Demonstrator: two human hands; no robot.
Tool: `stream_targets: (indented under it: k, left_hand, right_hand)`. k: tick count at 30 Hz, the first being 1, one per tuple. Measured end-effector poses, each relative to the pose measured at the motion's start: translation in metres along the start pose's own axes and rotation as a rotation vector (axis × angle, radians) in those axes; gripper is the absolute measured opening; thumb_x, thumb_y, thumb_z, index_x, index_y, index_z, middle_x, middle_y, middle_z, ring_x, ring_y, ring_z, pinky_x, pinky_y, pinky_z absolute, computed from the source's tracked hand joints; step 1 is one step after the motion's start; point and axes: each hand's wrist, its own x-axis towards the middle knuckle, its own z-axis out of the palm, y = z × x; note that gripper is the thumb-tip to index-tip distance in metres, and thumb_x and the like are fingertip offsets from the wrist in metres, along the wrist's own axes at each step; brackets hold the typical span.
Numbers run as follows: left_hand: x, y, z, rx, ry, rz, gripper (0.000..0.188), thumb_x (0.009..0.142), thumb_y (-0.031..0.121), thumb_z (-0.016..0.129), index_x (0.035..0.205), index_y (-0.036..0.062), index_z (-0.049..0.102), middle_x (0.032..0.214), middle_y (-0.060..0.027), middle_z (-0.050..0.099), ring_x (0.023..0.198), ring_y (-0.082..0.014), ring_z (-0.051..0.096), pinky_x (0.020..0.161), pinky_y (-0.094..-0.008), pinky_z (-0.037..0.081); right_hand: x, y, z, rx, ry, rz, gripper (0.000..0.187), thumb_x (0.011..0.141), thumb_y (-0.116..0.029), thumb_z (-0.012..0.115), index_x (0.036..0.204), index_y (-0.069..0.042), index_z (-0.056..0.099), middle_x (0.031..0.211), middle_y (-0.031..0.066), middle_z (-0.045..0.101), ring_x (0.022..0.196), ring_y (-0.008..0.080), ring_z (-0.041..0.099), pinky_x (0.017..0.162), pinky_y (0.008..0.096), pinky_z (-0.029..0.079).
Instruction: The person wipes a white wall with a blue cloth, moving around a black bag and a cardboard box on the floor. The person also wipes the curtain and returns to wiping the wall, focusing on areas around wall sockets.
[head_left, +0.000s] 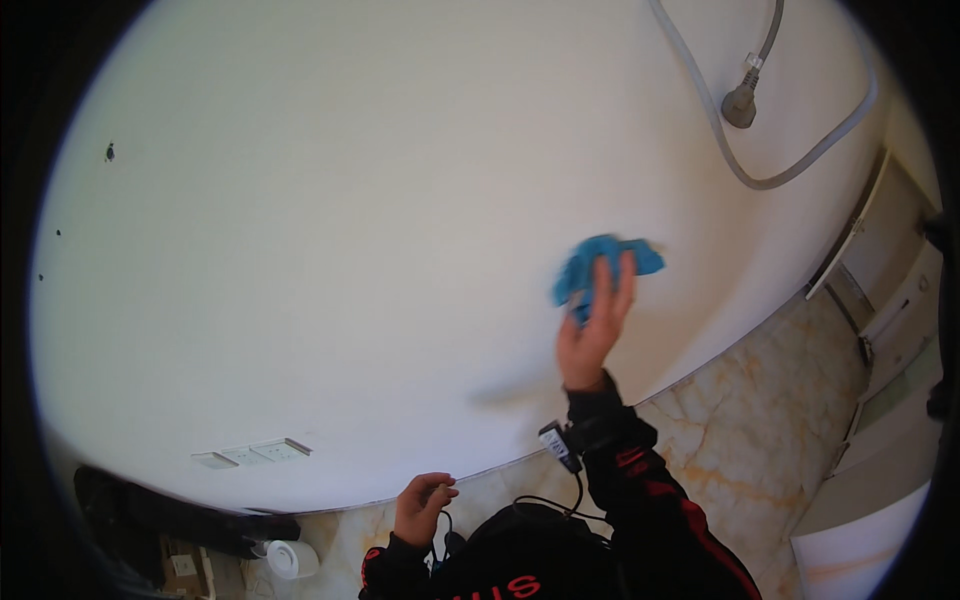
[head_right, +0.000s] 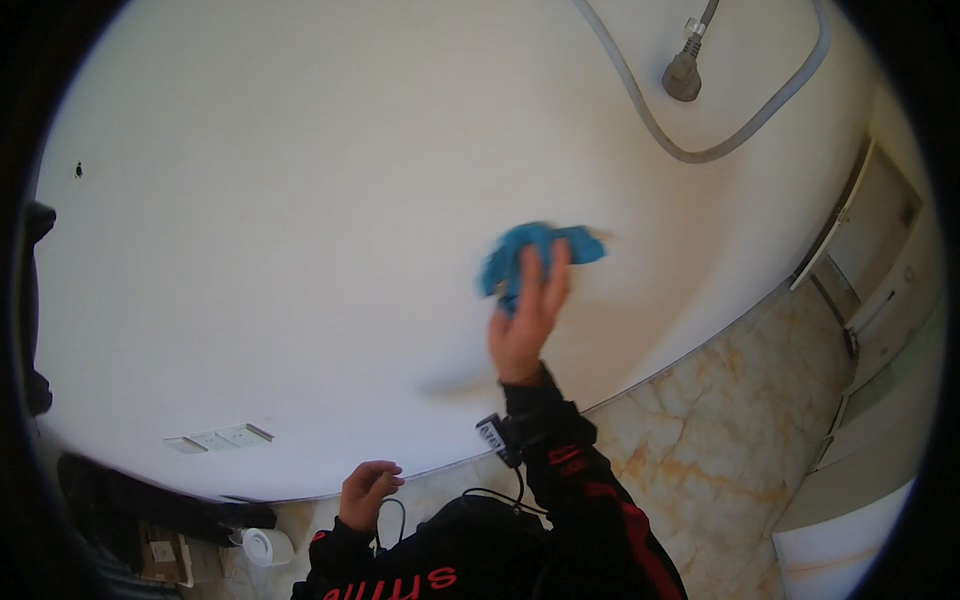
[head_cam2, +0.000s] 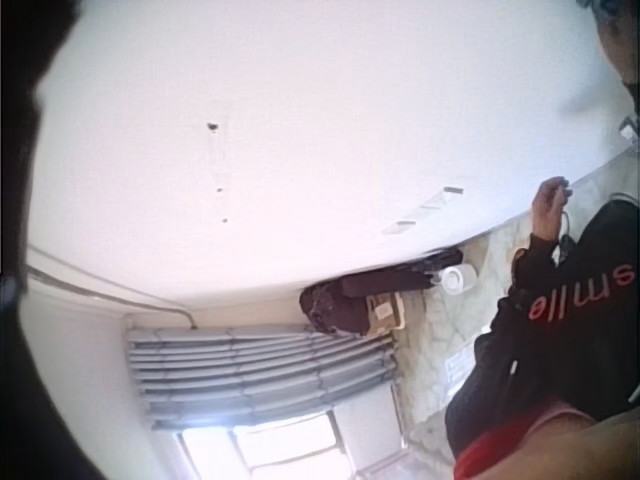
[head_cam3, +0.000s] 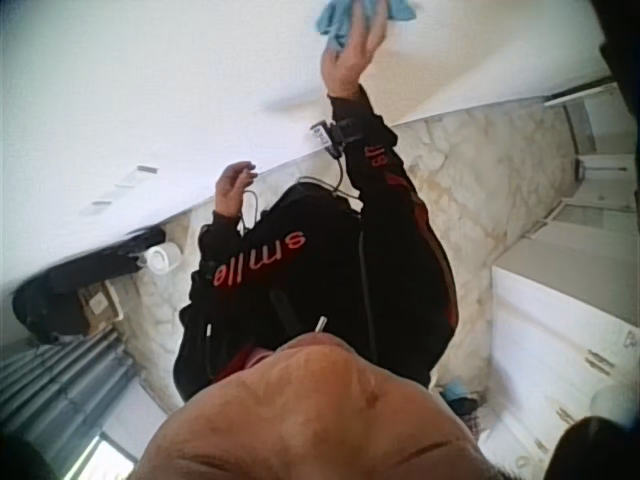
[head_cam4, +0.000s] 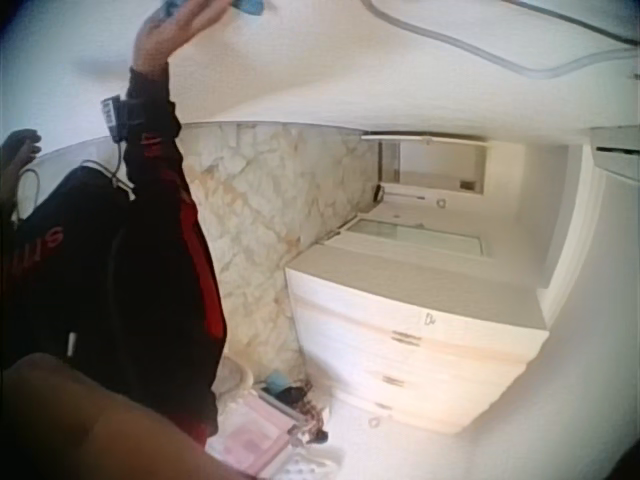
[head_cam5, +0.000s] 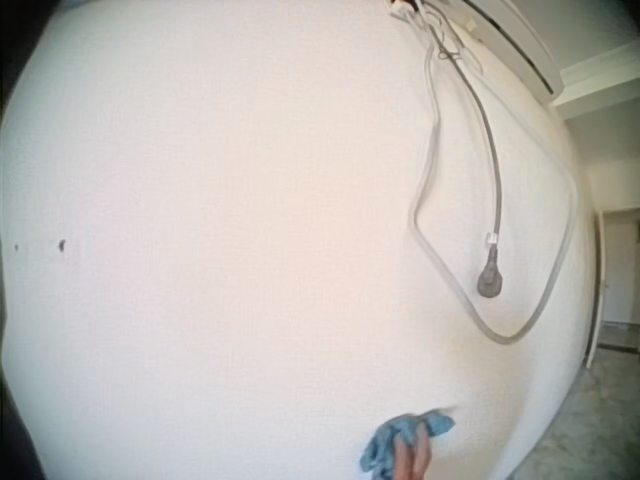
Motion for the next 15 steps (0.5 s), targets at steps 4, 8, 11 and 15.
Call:
stream_targets:
  k: [4,8,11,15]
  left_hand:
    - [-0.004,0.002,0.001,0.020,-0.020,0.043,0.021,0.094,0.007,0.055,0.113,-0.0018,0.058,0.108,-0.0097,0.065,0.094,-0.0182,0.066,0.080,-0.0284,0.050]
    - [-0.011,-0.001,-0.006,0.010,0.097,-0.009,0.020,0.095,0.007,0.056,0.112,-0.0019,0.058,0.106,-0.0096,0.066,0.094,-0.0180,0.066,0.080,-0.0287,0.051]
    - [-0.012,-0.004,-0.011,0.012,0.103,-0.027,0.019,0.095,0.007,0.056,0.111,-0.0012,0.059,0.103,-0.0095,0.067,0.093,-0.0175,0.066,0.081,-0.0292,0.052]
    - [-0.010,-0.006,-0.019,-0.010,0.004,0.063,0.023,0.096,0.008,0.056,0.116,-0.0024,0.057,0.109,-0.0092,0.064,0.098,-0.0170,0.065,0.087,-0.0289,0.051]
  right_hand:
    - [-0.010,-0.023,-0.002,0.086,-0.179,-0.332,0.049,0.084,0.000,0.049,0.133,0.004,0.049,0.147,0.0275,0.033,0.136,0.0453,0.031,0.111,0.0510,0.026]
    - [0.047,0.013,-0.013,0.016,0.233,0.162,0.053,0.083,0.006,0.049,0.136,0.001,0.046,0.148,0.0261,0.031,0.136,0.0423,0.032,0.110,0.0468,0.030]
    - [0.058,0.000,-0.003,0.103,0.179,0.066,0.049,0.087,0.002,0.049,0.136,0.003,0.045,0.147,0.0265,0.030,0.135,0.0419,0.034,0.109,0.0445,0.031]
    - [0.039,-0.070,0.018,0.084,-0.202,-0.411,0.049,0.083,-0.009,0.050,0.131,0.003,0.052,0.145,0.0285,0.034,0.134,0.0452,0.034,0.109,0.0522,0.028]
